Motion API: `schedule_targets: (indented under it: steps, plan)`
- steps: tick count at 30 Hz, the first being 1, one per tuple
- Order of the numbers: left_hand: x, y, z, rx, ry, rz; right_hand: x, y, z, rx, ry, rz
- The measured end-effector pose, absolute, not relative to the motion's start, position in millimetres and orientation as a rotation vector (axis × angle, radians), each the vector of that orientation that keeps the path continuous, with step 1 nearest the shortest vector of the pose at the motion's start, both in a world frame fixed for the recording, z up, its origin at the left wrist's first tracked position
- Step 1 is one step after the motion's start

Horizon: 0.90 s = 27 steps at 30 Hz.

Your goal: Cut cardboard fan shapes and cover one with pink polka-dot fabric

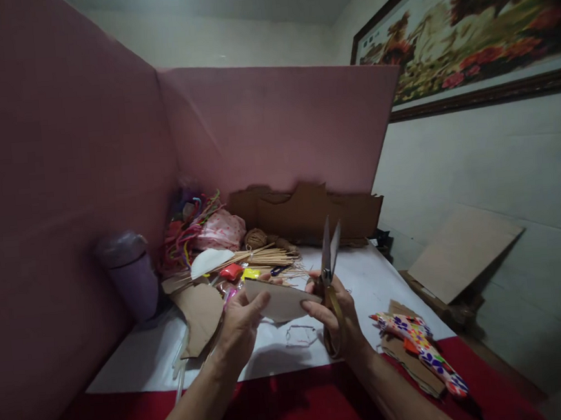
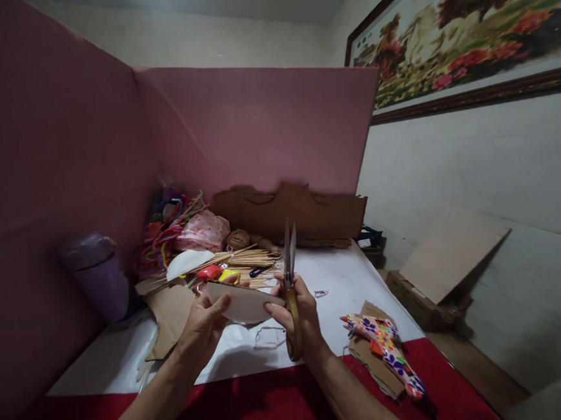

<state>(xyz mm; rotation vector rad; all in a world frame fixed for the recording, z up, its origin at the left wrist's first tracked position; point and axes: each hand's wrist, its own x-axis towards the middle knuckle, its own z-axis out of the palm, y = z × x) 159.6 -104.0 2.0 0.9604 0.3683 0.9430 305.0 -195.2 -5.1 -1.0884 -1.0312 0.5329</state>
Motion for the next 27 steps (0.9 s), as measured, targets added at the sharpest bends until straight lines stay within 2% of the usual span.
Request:
schedule_targets:
  steps: [6, 19, 27]
  plan:
    - [154, -99, 2, 1.073, 0.383, 1.048, 305, -192, -13, -1.025, -1.018, 0.624]
    - [158, -105, 1, 1.225, 0.542, 1.186, 301, -181, -32, -0.933, -0.678, 1.089]
    - [156, -101, 0, 1.101, 0.572, 1.113, 299, -182, -33, -0.905, -0.661, 1.099]
